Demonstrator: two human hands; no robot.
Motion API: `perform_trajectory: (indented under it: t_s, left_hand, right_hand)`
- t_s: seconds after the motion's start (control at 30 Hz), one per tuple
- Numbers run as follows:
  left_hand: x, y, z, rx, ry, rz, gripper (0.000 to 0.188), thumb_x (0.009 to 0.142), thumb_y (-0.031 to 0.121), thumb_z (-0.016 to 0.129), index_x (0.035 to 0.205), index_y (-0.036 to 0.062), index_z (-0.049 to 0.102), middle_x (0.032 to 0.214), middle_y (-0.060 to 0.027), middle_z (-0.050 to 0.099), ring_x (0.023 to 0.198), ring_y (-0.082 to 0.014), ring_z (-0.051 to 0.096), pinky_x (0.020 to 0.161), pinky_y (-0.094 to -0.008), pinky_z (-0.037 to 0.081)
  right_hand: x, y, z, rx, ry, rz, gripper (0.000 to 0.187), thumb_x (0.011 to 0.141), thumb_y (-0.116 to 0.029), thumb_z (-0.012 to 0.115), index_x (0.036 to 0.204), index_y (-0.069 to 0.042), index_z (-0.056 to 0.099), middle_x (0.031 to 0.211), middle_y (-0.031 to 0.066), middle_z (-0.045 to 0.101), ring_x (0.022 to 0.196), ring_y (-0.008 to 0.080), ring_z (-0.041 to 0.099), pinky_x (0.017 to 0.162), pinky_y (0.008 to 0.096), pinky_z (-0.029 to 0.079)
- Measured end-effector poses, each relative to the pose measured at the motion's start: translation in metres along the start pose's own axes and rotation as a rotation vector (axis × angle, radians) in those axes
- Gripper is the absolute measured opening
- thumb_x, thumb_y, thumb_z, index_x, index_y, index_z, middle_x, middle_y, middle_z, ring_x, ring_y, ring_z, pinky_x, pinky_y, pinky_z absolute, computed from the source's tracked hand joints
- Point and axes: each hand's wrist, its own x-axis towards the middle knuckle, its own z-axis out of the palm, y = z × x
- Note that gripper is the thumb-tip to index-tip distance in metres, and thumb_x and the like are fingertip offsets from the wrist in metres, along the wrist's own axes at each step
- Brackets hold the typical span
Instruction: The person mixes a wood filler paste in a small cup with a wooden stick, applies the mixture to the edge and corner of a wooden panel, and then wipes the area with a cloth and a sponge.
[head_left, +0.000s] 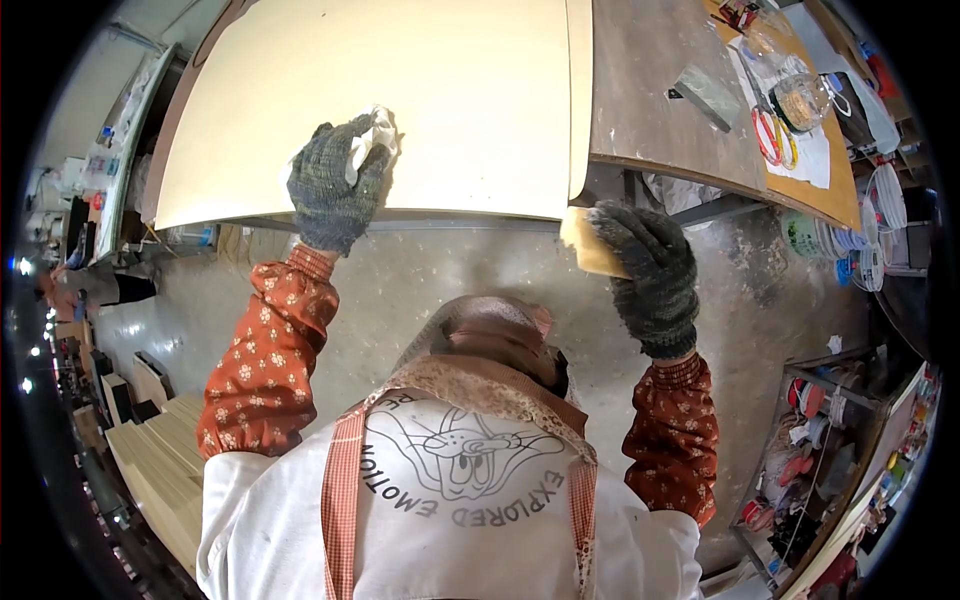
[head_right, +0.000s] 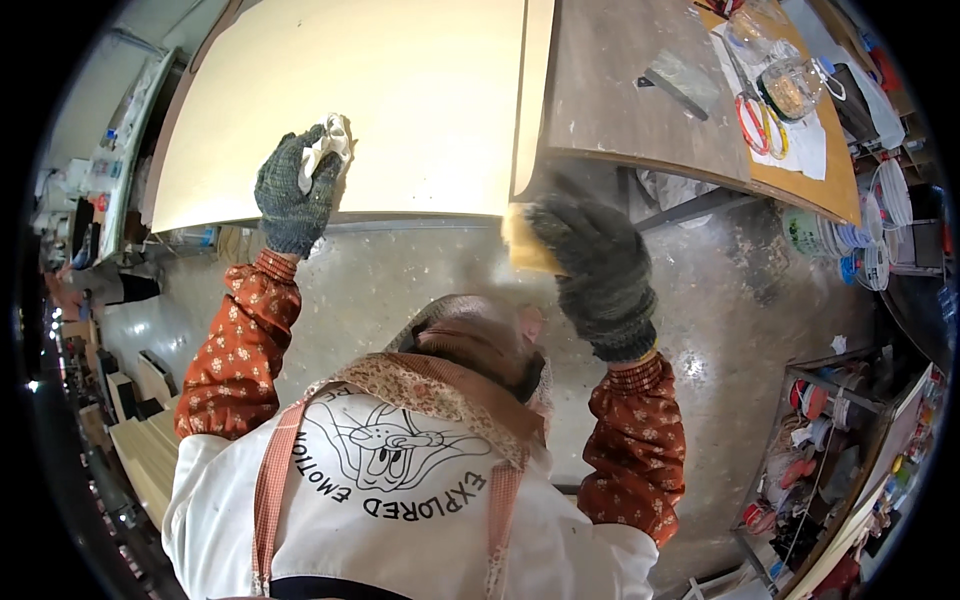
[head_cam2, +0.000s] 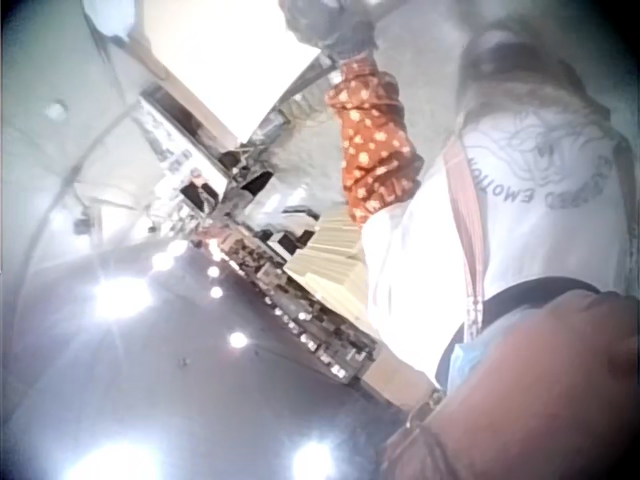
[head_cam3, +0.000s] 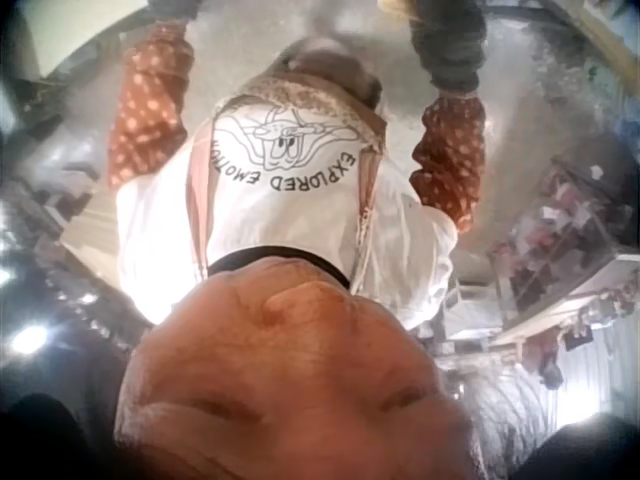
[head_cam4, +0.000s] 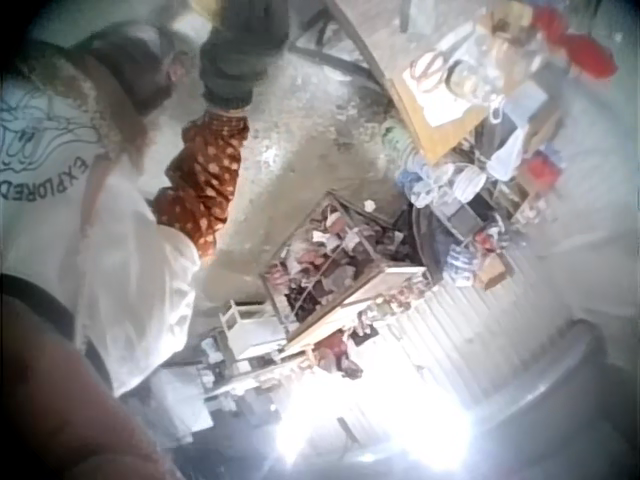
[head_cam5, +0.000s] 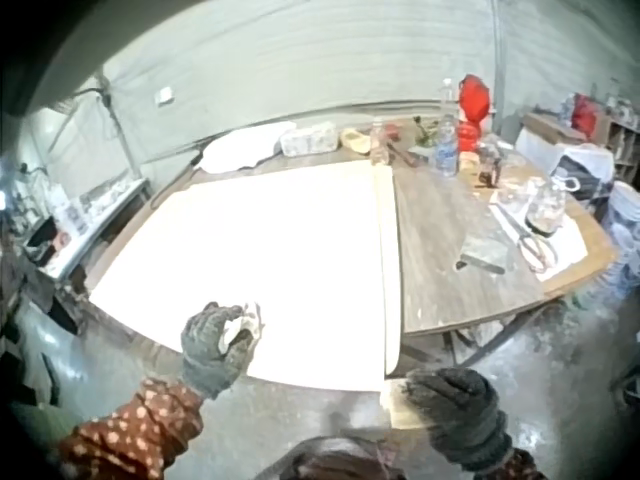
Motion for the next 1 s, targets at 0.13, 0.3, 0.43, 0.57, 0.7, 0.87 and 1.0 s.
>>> perform_trajectory:
  t_s: [0.13, 0.3, 0.43, 0.57, 0.7, 0.87, 1.0]
  left_hand:
    - [-0.001, 0.001, 0.001, 0.012, 0.038, 0.017, 0.031, 0.073, 0.018, 0.064, 0.100, 0.0048, 0.059, 0.092, -0.0111, 0.061, 0.084, -0.0234, 0.059, 0.078, -0.0343, 0.045]
    - [0.001, 0.003, 0.007, 0.051, 0.035, -0.053, 0.026, 0.074, 0.021, 0.063, 0.097, 0.0101, 0.060, 0.088, -0.0075, 0.063, 0.080, -0.0224, 0.060, 0.077, -0.0351, 0.045]
    - [-0.001, 0.004, 0.006, 0.001, 0.027, -0.071, 0.027, 0.075, 0.017, 0.063, 0.099, 0.0057, 0.059, 0.090, -0.0108, 0.062, 0.083, -0.0232, 0.060, 0.077, -0.0331, 0.046]
    - [0.005, 0.018, 0.002, -0.135, -0.035, -0.062, 0.027, 0.076, 0.015, 0.062, 0.100, 0.0040, 0.058, 0.094, -0.0124, 0.061, 0.087, -0.0235, 0.059, 0.079, -0.0326, 0.046]
    - [0.008, 0.024, 0.004, -0.094, 0.015, 0.144, 0.026, 0.074, 0.011, 0.063, 0.098, 0.0025, 0.057, 0.094, -0.0131, 0.061, 0.089, -0.0254, 0.059, 0.081, -0.0350, 0.045]
    - [0.008, 0.030, 0.003, -0.157, -0.036, 0.022, 0.025, 0.073, 0.008, 0.063, 0.096, 0.0012, 0.057, 0.094, -0.0144, 0.061, 0.089, -0.0262, 0.059, 0.081, -0.0361, 0.045]
    - [0.009, 0.028, 0.002, -0.124, -0.004, 0.078, 0.024, 0.074, 0.007, 0.062, 0.096, -0.0001, 0.056, 0.094, -0.0149, 0.061, 0.089, -0.0276, 0.059, 0.082, -0.0362, 0.044]
  right_hand:
    - [-0.010, 0.001, 0.004, 0.104, 0.119, 0.080, 0.037, 0.065, 0.000, 0.062, 0.101, -0.009, 0.059, 0.102, 0.0062, 0.060, 0.093, 0.0248, 0.055, 0.081, 0.0324, 0.046]
    - [-0.021, 0.001, 0.037, 0.169, 0.232, 0.222, 0.031, 0.068, -0.006, 0.061, 0.099, -0.011, 0.059, 0.098, 0.0039, 0.059, 0.088, 0.0226, 0.054, 0.076, 0.0320, 0.048]
    - [-0.025, -0.015, 0.040, 0.382, 0.408, 0.403, 0.034, 0.066, -0.005, 0.062, 0.100, -0.012, 0.059, 0.096, 0.0061, 0.059, 0.083, 0.0255, 0.057, 0.071, 0.0315, 0.050]
    - [-0.031, -0.030, 0.057, 0.283, 0.249, 0.416, 0.034, 0.069, -0.002, 0.064, 0.102, -0.008, 0.058, 0.109, 0.0073, 0.056, 0.097, 0.0219, 0.054, 0.081, 0.0314, 0.046]
    - [-0.036, -0.036, 0.057, 0.267, 0.279, 0.437, 0.038, 0.071, -0.007, 0.063, 0.108, -0.011, 0.056, 0.111, 0.0066, 0.055, 0.099, 0.0223, 0.053, 0.086, 0.0339, 0.041]
    - [-0.023, -0.050, 0.050, 0.181, 0.159, 0.301, 0.056, 0.060, -0.005, 0.057, 0.115, -0.015, 0.050, 0.121, 0.0004, 0.047, 0.103, 0.0223, 0.045, 0.086, 0.0359, 0.037]
    - [-0.032, -0.045, 0.046, 0.108, 0.134, 0.314, 0.049, 0.067, -0.016, 0.059, 0.115, -0.016, 0.050, 0.122, 0.0000, 0.046, 0.102, 0.0236, 0.045, 0.081, 0.0356, 0.038]
